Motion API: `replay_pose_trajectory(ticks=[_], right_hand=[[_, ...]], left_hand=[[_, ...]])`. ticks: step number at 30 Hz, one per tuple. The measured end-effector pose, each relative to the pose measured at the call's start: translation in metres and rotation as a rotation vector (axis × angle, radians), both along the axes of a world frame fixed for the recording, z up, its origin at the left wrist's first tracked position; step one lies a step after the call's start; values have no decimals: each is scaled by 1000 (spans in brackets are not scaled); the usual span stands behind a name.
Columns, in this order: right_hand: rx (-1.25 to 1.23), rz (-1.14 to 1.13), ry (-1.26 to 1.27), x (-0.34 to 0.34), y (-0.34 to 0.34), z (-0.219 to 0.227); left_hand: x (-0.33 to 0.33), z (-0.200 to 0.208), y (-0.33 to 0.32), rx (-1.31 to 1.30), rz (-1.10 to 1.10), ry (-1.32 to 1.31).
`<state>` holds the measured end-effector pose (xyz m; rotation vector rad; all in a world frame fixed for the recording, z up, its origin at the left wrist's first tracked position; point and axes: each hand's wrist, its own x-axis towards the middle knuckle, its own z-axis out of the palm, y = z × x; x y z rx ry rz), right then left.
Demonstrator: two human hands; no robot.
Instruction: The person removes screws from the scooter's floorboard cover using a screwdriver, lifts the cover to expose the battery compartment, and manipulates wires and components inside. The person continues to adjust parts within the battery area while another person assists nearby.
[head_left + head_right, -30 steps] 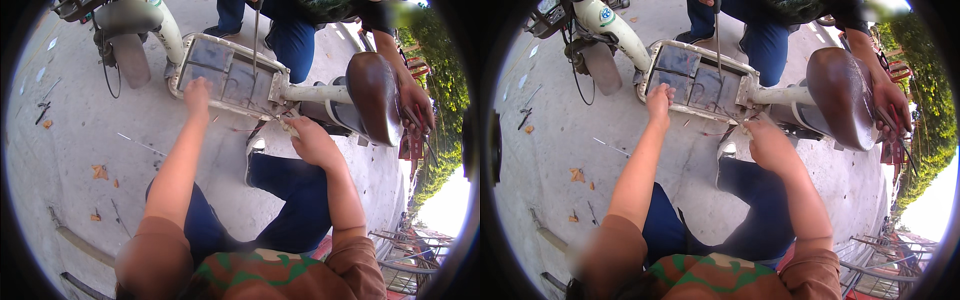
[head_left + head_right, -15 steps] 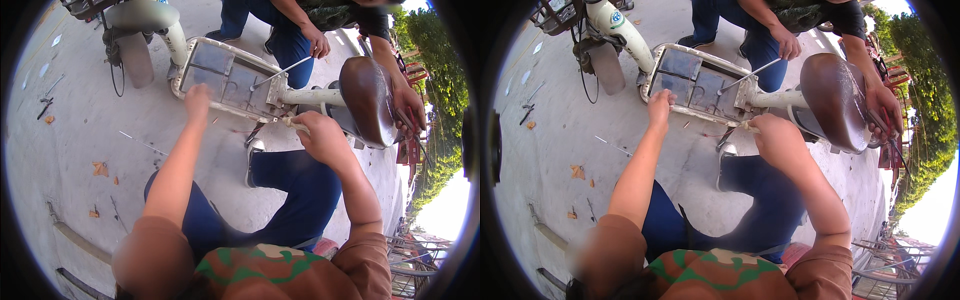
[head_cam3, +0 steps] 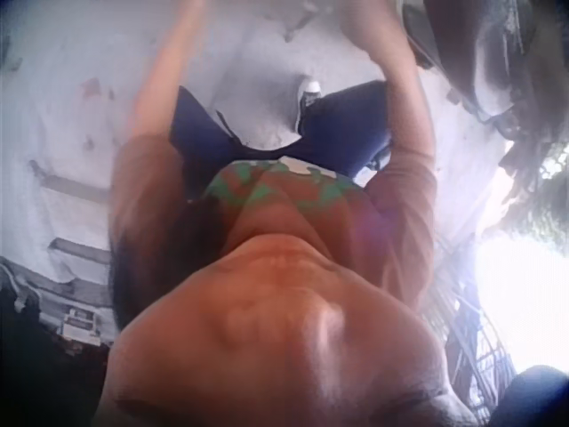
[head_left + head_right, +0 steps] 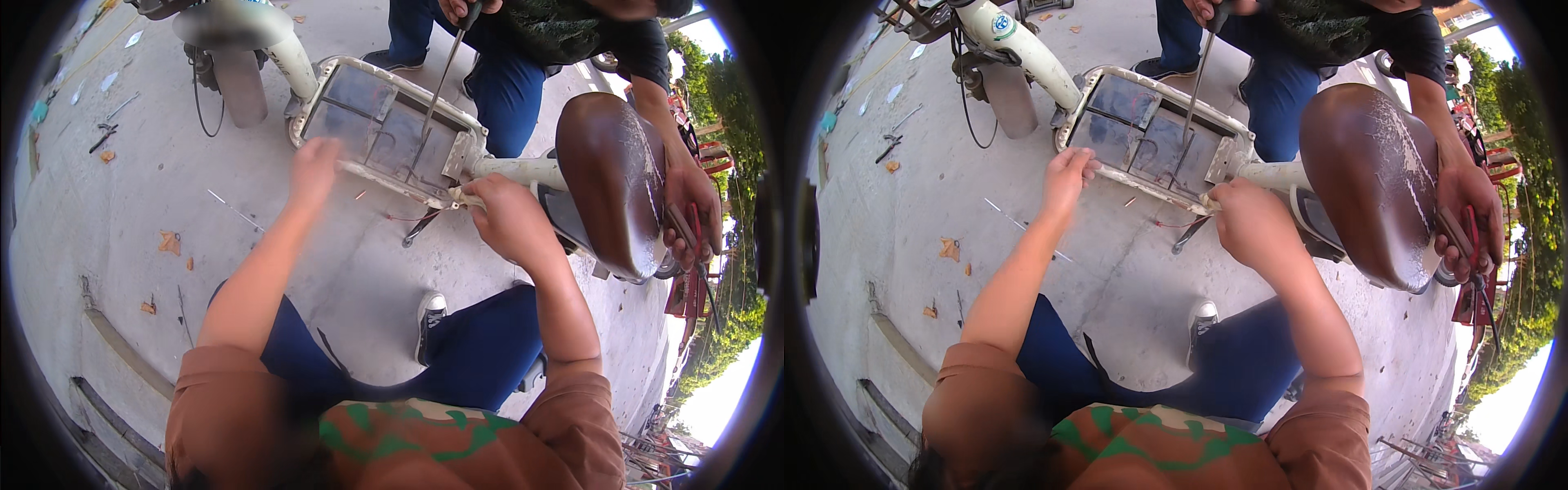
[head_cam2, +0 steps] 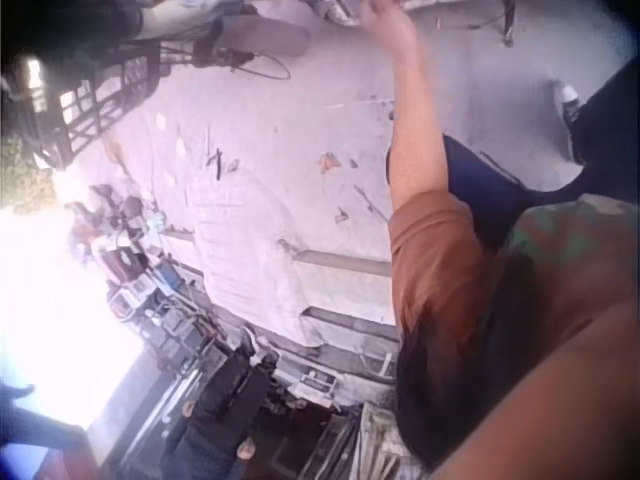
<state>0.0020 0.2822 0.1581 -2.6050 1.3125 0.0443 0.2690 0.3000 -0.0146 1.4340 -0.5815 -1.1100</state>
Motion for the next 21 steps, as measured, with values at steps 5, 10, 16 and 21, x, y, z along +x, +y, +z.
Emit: replay_pose_trajectory(ticks=[5,10,16,21], right_hand=[[-44,55,112,-8,-26,-42],[62,167,152,-31,-29,-79],[151,467,215,-11,-17,-99],[290,686,246,-2,8,-117]], left_hand=[[-1,-53,12,42,-256,-574],[-29,-85,5,-78,-472,-850],[-87,-98,-50,-326,-369,-1025],[-113,-105,-54,-119,-413,-1018]])
